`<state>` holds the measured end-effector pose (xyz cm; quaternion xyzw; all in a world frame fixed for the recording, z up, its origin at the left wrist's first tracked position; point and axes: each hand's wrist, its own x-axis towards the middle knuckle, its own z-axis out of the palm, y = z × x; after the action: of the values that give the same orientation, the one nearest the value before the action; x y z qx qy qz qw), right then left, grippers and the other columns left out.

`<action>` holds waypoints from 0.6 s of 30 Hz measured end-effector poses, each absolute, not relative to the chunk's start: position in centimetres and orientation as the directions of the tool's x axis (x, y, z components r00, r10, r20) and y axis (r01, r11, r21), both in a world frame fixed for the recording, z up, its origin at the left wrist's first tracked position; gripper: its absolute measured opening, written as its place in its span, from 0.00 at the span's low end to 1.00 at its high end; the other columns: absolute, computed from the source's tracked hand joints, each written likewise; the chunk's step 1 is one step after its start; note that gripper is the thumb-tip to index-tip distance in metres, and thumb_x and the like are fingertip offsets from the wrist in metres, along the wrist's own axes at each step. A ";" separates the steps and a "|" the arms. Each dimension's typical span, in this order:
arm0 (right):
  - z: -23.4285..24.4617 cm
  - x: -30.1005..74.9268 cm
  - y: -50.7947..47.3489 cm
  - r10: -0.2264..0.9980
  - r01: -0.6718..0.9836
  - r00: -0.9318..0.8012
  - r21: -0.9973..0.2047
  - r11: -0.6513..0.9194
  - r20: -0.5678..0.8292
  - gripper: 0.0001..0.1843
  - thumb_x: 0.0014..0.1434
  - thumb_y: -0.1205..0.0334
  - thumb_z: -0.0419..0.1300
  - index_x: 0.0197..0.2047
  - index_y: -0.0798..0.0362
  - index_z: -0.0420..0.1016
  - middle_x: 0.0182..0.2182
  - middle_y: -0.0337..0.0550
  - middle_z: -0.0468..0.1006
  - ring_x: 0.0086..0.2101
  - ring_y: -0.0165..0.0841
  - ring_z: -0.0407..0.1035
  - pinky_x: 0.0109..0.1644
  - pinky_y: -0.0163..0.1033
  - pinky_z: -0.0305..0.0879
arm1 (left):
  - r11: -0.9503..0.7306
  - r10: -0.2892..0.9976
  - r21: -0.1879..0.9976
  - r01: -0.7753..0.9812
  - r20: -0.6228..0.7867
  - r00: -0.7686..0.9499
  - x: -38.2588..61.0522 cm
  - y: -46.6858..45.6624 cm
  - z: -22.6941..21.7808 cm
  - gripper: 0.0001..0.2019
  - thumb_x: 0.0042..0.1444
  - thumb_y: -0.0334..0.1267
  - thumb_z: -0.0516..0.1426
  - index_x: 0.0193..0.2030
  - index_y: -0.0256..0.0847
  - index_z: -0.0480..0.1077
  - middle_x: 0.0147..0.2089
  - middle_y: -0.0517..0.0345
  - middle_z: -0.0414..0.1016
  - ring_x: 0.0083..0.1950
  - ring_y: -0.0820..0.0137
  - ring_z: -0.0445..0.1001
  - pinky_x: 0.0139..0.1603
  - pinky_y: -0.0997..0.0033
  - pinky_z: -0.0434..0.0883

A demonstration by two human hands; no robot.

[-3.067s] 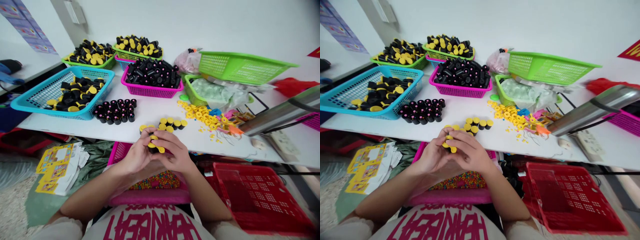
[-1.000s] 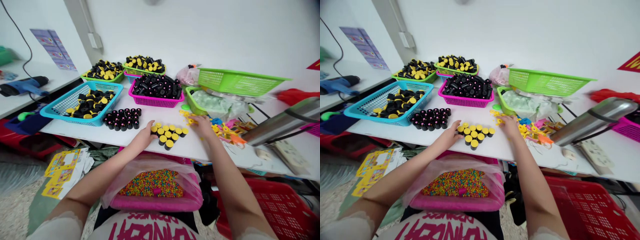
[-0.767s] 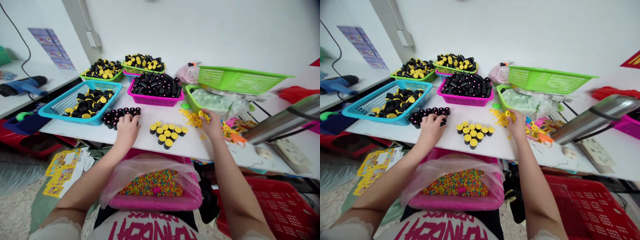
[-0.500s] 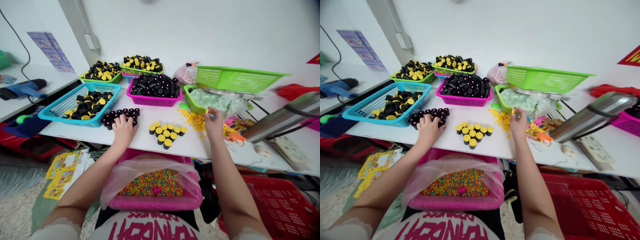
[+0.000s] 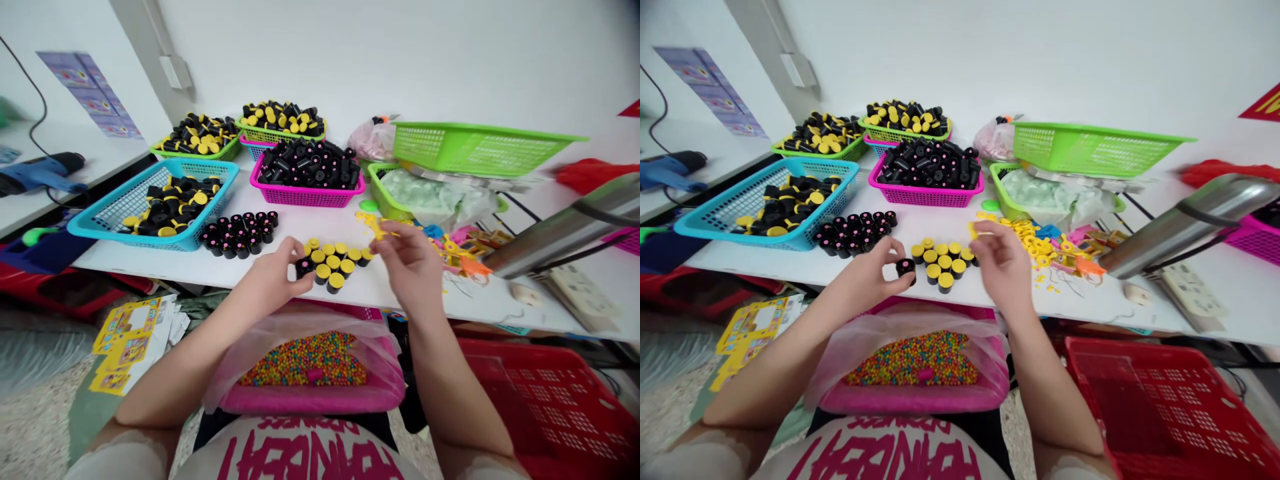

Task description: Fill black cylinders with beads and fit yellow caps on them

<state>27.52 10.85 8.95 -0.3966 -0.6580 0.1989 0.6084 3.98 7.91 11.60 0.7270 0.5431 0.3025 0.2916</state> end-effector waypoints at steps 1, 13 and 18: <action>9.5 26.2 9.9 0.752 0.272 -0.026 -0.719 0.640 0.659 0.08 0.62 0.62 0.62 0.45 0.45 0.76 0.46 0.42 0.79 0.45 0.35 0.76 0.51 0.46 0.76 | -0.275 0.954 0.825 0.494 0.170 0.247 4.4 7.5 12.2 0.17 0.53 0.38 0.61 0.46 0.46 0.60 0.43 0.55 0.77 0.43 0.61 0.77 0.47 0.63 0.67; 7.9 22.6 6.4 0.603 0.220 -0.133 -0.570 0.792 0.786 0.25 0.61 0.74 0.62 0.53 0.32 0.77 0.52 0.34 0.79 0.49 0.35 0.76 0.54 0.47 0.76 | -0.386 0.896 0.922 0.036 0.365 0.253 5.6 5.8 10.0 0.18 0.52 0.30 0.60 0.44 0.44 0.55 0.48 0.53 0.64 0.50 0.66 0.71 0.54 0.62 0.65; 7.2 22.5 6.2 0.548 0.241 -0.208 -0.500 0.832 0.810 0.27 0.61 0.74 0.61 0.57 0.33 0.75 0.51 0.39 0.79 0.48 0.36 0.75 0.53 0.50 0.74 | -0.384 0.840 0.911 -0.148 0.411 0.354 5.3 5.5 8.5 0.16 0.62 0.33 0.56 0.49 0.47 0.52 0.43 0.58 0.68 0.43 0.70 0.70 0.53 0.64 0.65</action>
<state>22.51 6.23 7.19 -0.2576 -0.7657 0.1337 0.5739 5.26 5.52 8.46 0.6616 0.2615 0.5044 0.4894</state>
